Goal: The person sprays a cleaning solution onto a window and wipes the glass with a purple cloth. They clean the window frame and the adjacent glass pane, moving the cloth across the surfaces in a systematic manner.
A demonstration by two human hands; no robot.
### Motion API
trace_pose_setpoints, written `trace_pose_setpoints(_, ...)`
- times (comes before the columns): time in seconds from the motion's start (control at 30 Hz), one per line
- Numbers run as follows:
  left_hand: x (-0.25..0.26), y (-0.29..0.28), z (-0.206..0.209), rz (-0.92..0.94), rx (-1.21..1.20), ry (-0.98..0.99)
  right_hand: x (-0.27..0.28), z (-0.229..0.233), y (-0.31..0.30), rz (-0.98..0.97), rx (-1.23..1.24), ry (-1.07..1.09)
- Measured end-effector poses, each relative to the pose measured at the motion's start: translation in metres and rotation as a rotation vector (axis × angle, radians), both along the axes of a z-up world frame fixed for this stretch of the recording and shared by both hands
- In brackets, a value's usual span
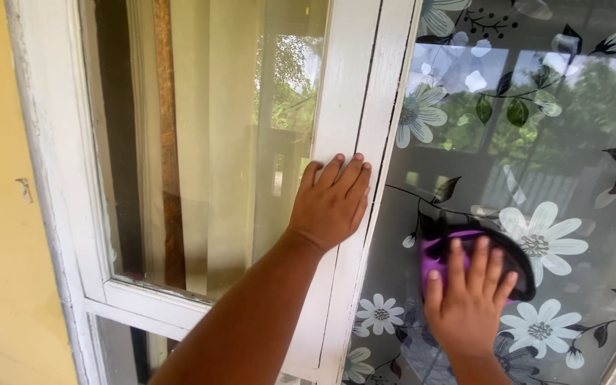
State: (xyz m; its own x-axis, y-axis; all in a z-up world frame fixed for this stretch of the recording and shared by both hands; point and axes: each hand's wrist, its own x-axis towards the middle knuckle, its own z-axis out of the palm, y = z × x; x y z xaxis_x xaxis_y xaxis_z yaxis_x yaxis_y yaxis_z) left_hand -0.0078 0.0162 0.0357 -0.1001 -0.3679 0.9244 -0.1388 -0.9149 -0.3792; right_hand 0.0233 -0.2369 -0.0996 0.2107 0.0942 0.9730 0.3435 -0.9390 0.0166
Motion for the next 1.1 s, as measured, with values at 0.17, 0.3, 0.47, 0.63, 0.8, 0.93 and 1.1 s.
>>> trace_pose_setpoints(0.17,-0.005,-0.009,0.048,-0.054,-0.019,-0.010,-0.012,0.068,0.021,0.054,0.202,-0.027)
trace_pose_setpoints(0.3,0.010,-0.016,0.071,-0.106,-0.061,-0.051,-0.007,0.145,0.021,0.094,0.230,0.018)
trace_pose_setpoints(0.47,0.015,-0.018,0.069,-0.151,-0.090,-0.124,-0.001,0.131,0.036,-0.028,-0.004,0.031)
trace_pose_setpoints(0.63,0.019,-0.012,0.064,-0.167,-0.085,-0.083,0.006,0.111,-0.004,-0.114,0.349,0.126)
trace_pose_setpoints(0.8,0.020,-0.015,0.062,-0.170,-0.122,-0.097,-0.017,0.223,0.000,-0.087,0.694,0.312)
trace_pose_setpoints(0.93,0.018,-0.016,0.068,-0.211,-0.124,-0.105,-0.004,0.224,0.030,-0.064,0.348,0.179)
trace_pose_setpoints(1.1,0.019,-0.012,0.063,-0.184,-0.116,-0.119,0.005,0.144,0.007,0.017,0.172,-0.091)
